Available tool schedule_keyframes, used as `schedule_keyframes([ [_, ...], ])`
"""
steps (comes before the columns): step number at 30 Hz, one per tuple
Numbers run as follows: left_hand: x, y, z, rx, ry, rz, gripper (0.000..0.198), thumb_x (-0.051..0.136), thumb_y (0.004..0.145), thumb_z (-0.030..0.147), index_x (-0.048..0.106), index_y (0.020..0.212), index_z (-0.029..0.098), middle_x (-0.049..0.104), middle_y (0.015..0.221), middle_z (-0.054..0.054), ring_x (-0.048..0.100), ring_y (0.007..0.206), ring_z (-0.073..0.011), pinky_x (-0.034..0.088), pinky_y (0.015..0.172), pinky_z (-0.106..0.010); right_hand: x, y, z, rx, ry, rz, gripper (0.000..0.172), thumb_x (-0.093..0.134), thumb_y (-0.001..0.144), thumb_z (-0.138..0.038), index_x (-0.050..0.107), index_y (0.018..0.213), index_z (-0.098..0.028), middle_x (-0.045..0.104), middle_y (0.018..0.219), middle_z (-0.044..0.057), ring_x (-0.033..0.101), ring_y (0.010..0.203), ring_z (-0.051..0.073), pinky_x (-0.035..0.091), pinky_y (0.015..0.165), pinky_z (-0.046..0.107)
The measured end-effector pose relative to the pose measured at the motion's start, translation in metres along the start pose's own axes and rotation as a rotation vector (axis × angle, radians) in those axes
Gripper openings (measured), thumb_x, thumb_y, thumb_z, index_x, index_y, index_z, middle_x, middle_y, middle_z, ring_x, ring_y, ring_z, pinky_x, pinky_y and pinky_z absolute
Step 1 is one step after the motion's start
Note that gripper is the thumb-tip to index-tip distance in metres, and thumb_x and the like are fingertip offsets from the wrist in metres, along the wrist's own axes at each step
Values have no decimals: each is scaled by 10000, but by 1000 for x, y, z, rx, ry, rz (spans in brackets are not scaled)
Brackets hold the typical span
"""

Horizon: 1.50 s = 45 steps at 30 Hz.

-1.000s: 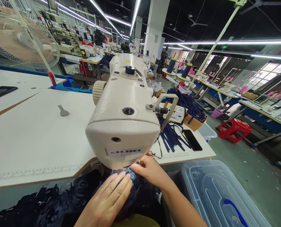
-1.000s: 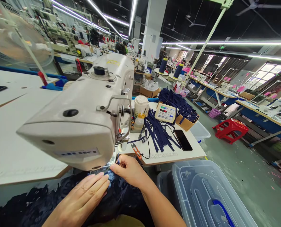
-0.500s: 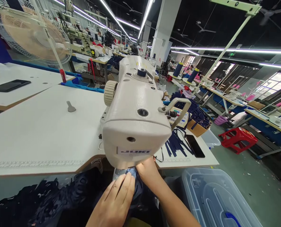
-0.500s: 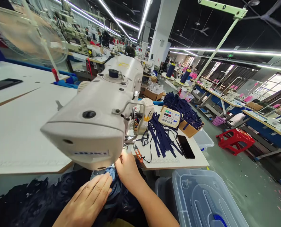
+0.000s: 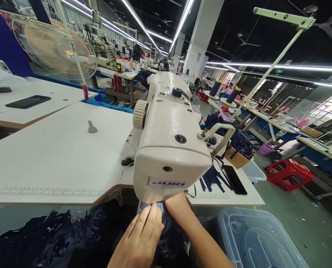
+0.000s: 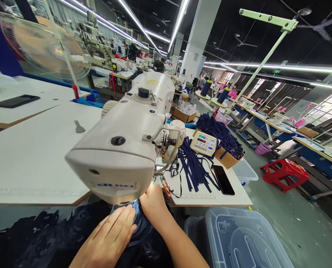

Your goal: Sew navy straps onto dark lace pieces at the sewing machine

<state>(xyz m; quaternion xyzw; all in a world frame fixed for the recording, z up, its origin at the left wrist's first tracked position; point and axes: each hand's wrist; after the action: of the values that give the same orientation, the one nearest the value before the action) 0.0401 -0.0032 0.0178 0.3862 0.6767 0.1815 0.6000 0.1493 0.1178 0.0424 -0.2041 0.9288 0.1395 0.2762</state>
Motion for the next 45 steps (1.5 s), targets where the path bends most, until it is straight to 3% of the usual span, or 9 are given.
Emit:
schedule_keyframes([
  [6, 0, -5, -3, 51, 11, -71, 304, 472, 913, 216, 581, 1180, 118, 642, 1194, -90, 577, 1086, -239, 314, 1025, -376, 2, 2, 2, -21, -12, 19, 187, 456, 794, -145, 621, 720, -196, 559, 616, 24, 448, 590, 158, 423, 604, 275],
  [12, -2, -4, -2, 73, 52, -104, 331, 485, 894, 219, 567, 1203, 134, 624, 1221, -85, 570, 1092, -234, 371, 979, -353, 7, 7, 6, -56, -23, 24, 174, 464, 795, -152, 632, 773, -190, 629, 741, 59, 528, 706, 190, 453, 690, 300],
  [18, -5, -7, 6, -96, 9, -173, 421, 518, 861, 308, 522, 1268, 199, 623, 1217, -69, 557, 1110, -245, 403, 979, -367, 13, 14, 6, -108, -25, -8, 202, 469, 807, -150, 662, 835, -203, 658, 782, 71, 571, 808, 213, 476, 776, 321],
  [23, -8, -11, 2, 0, 11, -200, 444, 522, 854, 346, 523, 1278, 212, 605, 1246, -76, 551, 1133, -247, 419, 963, -359, 12, 15, 0, -155, 5, 21, 268, 419, 873, -165, 663, 973, -214, 663, 815, 69, 587, 897, 223, 482, 821, 340],
  [26, -8, -10, -2, -19, 77, -164, 358, 502, 878, 288, 574, 1218, 198, 624, 1225, -61, 568, 1100, -229, 411, 941, -351, 10, 16, -4, -172, -11, -22, 275, 430, 864, -136, 667, 979, -217, 668, 826, 77, 589, 909, 230, 482, 820, 341],
  [30, -6, -6, -4, 80, 114, -82, 319, 467, 907, 240, 585, 1191, 154, 645, 1200, -60, 587, 1057, -191, 397, 925, -312, 8, 13, -3, -170, -2, -40, 306, 440, 824, -75, 672, 973, -208, 670, 802, 72, 593, 845, 220, 487, 773, 320],
  [37, 5, -4, 10, -156, -59, 104, 359, 501, 892, 157, 542, 1246, 116, 677, 1128, -72, 612, 1040, -183, 343, 1044, -332, 10, 2, 11, -98, -3, 47, 240, 440, 821, -93, 655, 870, -187, 642, 779, 57, 561, 741, 194, 466, 704, 300],
  [45, 4, 0, 13, -201, -116, 90, 308, 491, 905, 169, 576, 1198, 127, 684, 1110, -64, 619, 1020, -188, 358, 1012, -323, 12, 2, 12, -25, -33, 69, 213, 435, 838, -114, 629, 840, -201, 609, 719, 37, 529, 671, 184, 453, 666, 296],
])
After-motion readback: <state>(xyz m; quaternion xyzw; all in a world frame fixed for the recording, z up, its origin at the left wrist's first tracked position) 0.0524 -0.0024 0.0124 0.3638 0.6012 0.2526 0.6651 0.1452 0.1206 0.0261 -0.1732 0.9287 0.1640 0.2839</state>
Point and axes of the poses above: each hand's wrist, its own y-axis towards the middle knuckle, its own x-axis out of the palm, z = x × y
